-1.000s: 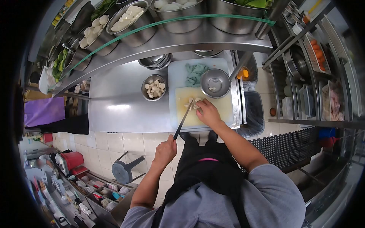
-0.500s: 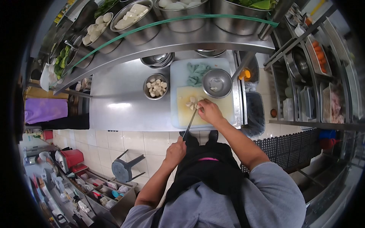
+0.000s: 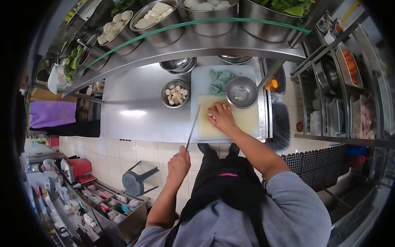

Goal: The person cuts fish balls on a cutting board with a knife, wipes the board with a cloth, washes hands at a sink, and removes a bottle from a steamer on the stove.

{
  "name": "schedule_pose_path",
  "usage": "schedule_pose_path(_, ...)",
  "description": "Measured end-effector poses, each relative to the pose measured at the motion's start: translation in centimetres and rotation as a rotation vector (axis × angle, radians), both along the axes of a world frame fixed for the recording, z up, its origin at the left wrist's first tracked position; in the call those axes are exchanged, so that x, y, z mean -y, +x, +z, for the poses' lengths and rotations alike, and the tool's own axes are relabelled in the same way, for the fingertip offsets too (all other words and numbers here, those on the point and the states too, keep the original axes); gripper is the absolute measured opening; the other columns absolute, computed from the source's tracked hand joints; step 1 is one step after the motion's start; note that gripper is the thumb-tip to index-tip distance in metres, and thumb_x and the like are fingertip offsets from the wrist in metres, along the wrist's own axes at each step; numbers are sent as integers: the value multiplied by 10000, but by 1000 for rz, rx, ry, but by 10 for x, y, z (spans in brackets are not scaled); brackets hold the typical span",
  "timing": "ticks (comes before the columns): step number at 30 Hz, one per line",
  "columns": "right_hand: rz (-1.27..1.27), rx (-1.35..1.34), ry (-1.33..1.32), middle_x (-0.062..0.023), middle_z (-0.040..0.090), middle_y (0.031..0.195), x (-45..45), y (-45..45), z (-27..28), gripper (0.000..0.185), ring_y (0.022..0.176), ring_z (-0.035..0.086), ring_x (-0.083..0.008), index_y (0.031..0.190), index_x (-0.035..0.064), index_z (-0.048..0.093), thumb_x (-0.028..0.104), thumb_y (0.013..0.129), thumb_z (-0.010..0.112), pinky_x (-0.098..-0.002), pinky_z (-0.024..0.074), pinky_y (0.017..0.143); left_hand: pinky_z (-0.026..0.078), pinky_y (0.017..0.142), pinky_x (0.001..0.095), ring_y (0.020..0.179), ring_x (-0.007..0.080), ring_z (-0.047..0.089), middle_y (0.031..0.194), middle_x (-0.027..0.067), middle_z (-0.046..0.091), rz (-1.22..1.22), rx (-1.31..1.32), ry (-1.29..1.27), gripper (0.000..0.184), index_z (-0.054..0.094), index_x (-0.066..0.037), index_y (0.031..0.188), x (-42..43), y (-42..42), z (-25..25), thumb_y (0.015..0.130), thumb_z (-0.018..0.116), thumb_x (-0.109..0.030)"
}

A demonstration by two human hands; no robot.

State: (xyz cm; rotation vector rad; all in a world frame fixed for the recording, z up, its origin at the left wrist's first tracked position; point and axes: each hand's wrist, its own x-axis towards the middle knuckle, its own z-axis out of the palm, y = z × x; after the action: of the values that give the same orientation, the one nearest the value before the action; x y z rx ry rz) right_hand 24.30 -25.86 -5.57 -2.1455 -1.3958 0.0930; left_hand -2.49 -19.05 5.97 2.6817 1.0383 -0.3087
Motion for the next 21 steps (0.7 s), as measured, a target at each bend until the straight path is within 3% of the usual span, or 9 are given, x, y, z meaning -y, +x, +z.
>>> schedule_pose_path(1,2,3,2,-111,564,1214,-2,1,-1,355,1163,542,-326,1133,131,675,322,846,761,-504,420,1020,565,551,495,620,379,704,683,170,678,50,47,30,204,518,-70,1016,-10,1,-7,1025,567,-268)
schedule_pose_path(3,28,136,-9,-63,609,1045,-6,2,-4,172,988,618,-290,957,136,687,285,881,726,-453,509,875,561,542,491,617,377,705,680,179,673,108,95,61,214,521,-64,1032,-35,1,-18,1027,566,-273)
schedule_pose_path(5,45,152,13,-63,613,988,-6,4,-10,173,919,637,-287,930,132,676,291,883,725,-434,529,805,536,494,436,543,305,675,645,160,629,369,339,-523,240,510,-47,1045,-65,3,-26,1045,539,-285)
schedule_pose_path(6,55,165,33,-64,617,930,-8,6,-10,181,849,656,-284,904,127,666,298,884,724,-415,550,736,481,443,359,459,203,570,635,99,554,533,380,-900,222,495,-52,1037,-77,3,-27,1055,509,-273)
schedule_pose_path(7,67,170,36,-64,617,930,-10,8,-9,181,849,656,-284,904,127,666,298,884,724,-415,550,736,481,443,359,459,203,570,635,99,554,541,390,-898,222,495,-52,1037,-79,-1,-26,1055,509,-273)
schedule_pose_path(9,25,50,39,-81,620,890,-19,11,-6,191,810,663,-310,898,114,663,292,886,733,-423,549,690,435,423,300,429,135,464,651,39,489,799,470,-1349,188,499,-75,1045,-84,-8,-20,1049,516,-263)
schedule_pose_path(12,-29,-97,246,-110,625,904,-57,5,21,210,842,655,-349,907,92,661,286,895,739,-450,543,724,427,417,292,418,130,441,653,33,483,805,567,-1538,160,508,-97,1057,-80,-40,-11,1036,535,-253)
schedule_pose_path(16,81,-344,308,-133,645,968,-138,-2,61,218,903,657,-377,1005,57,663,247,920,728,-456,549,768,422,417,273,426,120,448,650,31,488,859,556,-1540,159,523,-109,1077,-72,-75,6,1037,542,-262)
schedule_pose_path(21,36,-394,359,-158,638,1024,-150,12,45,228,948,666,-375,1110,65,662,186,921,703,-445,560,821,415,398,270,409,119,439,638,37,495,876,537,-1405,149,528,-123,1083,-81,-111,2,1048,544,-267)
